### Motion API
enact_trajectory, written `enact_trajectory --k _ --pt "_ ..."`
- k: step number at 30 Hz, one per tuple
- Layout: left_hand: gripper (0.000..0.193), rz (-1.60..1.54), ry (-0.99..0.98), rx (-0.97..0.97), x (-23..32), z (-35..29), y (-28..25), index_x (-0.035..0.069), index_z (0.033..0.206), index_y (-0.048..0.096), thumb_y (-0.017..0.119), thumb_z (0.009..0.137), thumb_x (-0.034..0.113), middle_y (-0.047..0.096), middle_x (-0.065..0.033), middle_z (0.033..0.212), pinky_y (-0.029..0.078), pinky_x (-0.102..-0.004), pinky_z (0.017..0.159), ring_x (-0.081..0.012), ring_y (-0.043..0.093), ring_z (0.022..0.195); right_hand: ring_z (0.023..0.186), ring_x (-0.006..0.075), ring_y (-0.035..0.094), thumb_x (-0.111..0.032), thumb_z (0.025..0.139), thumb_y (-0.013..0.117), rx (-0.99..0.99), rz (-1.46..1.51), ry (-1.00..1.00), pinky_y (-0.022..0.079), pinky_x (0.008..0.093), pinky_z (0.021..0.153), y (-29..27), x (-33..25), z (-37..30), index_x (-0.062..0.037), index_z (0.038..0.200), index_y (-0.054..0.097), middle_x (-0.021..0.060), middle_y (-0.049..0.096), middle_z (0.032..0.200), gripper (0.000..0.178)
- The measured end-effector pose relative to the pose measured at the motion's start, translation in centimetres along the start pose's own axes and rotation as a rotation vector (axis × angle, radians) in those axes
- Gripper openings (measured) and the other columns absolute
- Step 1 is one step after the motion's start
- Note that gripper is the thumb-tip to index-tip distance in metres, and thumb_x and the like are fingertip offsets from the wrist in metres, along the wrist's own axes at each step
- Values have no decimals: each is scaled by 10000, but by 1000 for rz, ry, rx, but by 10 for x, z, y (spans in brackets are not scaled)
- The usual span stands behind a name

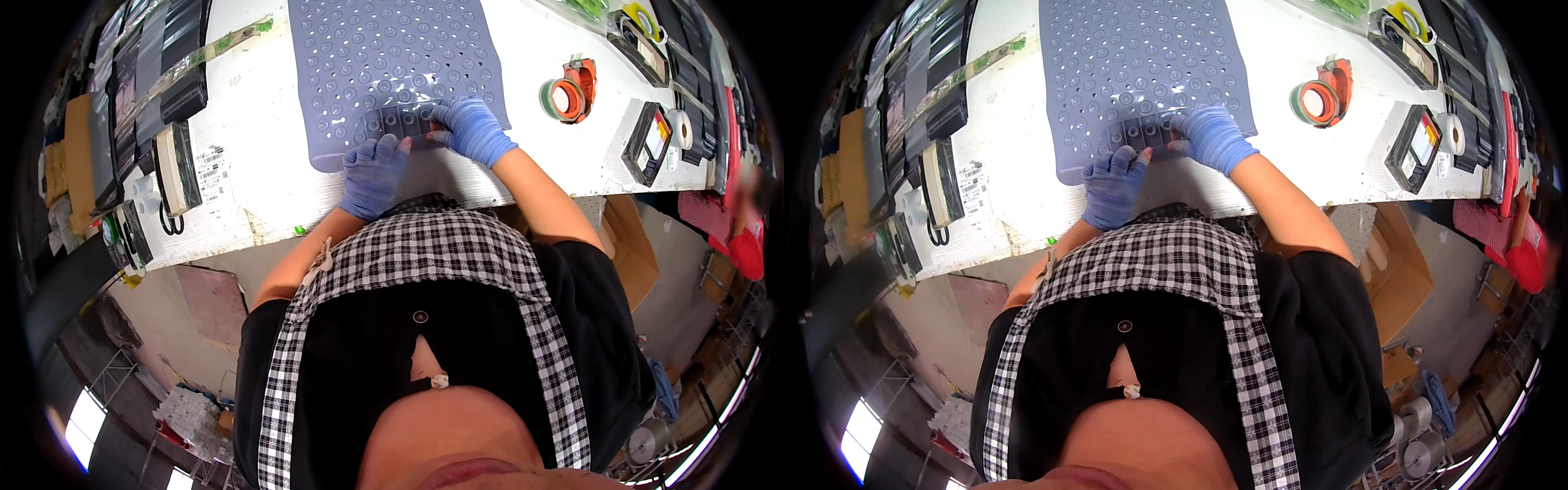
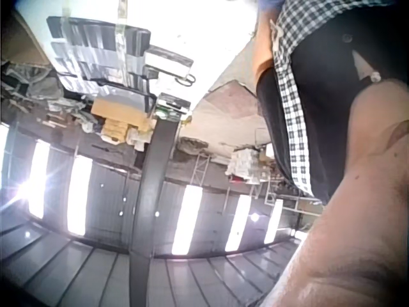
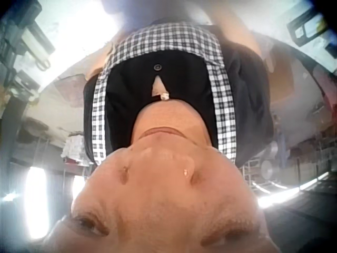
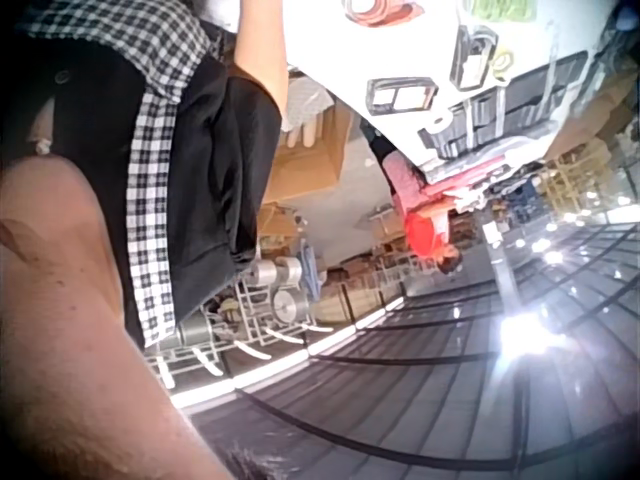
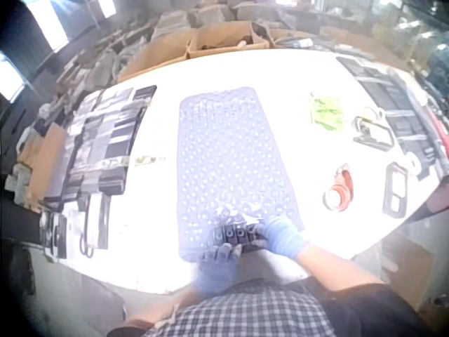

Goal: The person folds a blue foam mat, wraps it in a clear plastic bag, and places it into a black shipping bag. They seal the bag with tape and attach a shipping label before placing it in a cardboard box. The person repeats this process with a second, beige foam mat.

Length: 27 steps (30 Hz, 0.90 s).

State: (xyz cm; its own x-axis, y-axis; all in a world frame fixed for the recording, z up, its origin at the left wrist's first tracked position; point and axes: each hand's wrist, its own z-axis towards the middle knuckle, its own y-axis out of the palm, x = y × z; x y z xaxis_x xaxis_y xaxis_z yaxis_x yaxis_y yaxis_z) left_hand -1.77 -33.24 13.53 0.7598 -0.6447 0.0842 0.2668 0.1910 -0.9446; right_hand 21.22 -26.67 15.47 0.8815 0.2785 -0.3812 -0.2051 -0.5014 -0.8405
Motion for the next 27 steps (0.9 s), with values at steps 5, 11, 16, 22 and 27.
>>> enact_trajectory --k 5,11,16,22,27 --pt "433 74 8 -95 -2 2 -1 166 1235 651 576 810 201 552 -11 1072 391 -360 855 -198 514 1002 791 219 602 -308 840 686 474 -279 -150 455 377 653 30 -17 -41 -148 894 661 20 656 953 171" --pt "435 -143 -47 19 -6 11 9 146 1239 650 600 807 155 564 -44 1075 457 -406 816 -247 544 1007 901 216 571 -256 782 735 768 -240 -114 451 372 760 63 -23 -52 -168 1030 674 22 614 1002 270" --pt "429 -141 -136 117 -8 5 32 150 1224 654 678 797 184 569 -49 1046 455 -412 790 -264 555 962 1042 238 523 -268 750 733 934 -223 -124 426 431 885 82 -8 -31 -183 1041 679 26 592 1032 308" --pt "389 -176 -105 59 -16 5 20 144 1189 655 715 814 229 585 -48 973 459 -406 748 -252 577 879 922 243 573 -294 806 719 737 -237 -194 444 428 851 70 1 -24 -166 981 678 25 622 971 221" --pt "279 -203 -201 2 -29 11 38 141 1128 663 682 879 265 636 -97 870 485 -430 646 -310 616 758 817 294 653 -367 887 627 382 -90 23 507 471 756 48 -2 -9 -129 991 676 107 677 872 264"
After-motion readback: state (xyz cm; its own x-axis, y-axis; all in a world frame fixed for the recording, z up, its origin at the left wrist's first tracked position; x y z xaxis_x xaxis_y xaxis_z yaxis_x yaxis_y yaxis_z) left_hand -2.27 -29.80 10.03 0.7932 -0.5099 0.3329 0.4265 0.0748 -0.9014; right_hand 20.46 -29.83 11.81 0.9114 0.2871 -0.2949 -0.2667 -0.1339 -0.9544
